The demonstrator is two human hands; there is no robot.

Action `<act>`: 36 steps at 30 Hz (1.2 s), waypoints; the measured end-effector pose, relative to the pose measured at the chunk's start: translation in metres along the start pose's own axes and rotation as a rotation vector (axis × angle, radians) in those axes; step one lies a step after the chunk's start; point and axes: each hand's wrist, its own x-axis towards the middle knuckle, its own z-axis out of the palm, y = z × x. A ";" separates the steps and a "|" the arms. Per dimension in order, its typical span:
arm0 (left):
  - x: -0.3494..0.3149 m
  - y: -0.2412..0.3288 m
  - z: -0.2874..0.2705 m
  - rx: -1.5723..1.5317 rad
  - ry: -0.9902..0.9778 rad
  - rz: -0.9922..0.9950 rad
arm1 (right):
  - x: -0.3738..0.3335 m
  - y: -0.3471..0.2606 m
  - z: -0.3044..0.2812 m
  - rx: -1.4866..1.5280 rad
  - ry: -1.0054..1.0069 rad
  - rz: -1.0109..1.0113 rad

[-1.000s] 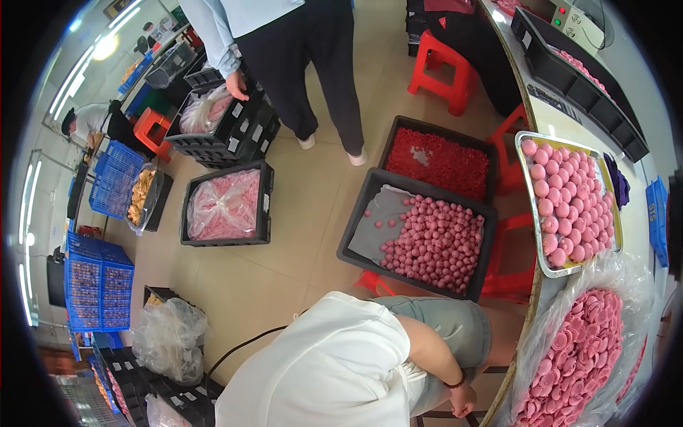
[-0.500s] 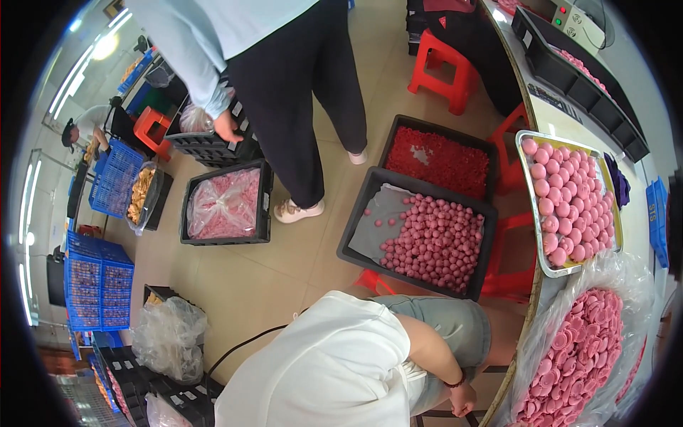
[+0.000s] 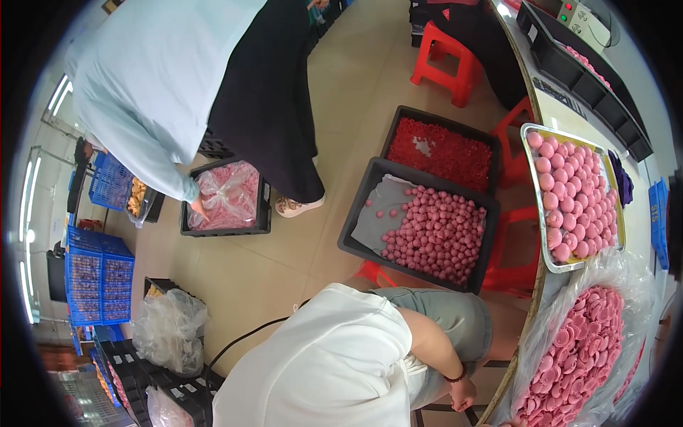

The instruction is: Applying glue to pink plastic components and assembling them as part of a toy manufacturing process.

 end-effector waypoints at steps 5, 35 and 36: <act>-0.001 0.000 0.001 0.019 -0.010 -0.032 | 0.005 0.006 0.002 0.020 -0.044 -0.070; 0.001 0.005 -0.004 0.030 -0.042 -0.031 | 0.001 0.000 0.002 -0.061 -0.128 -0.147; 0.002 0.004 -0.003 0.030 -0.042 -0.030 | 0.001 0.000 0.002 -0.033 -0.129 -0.122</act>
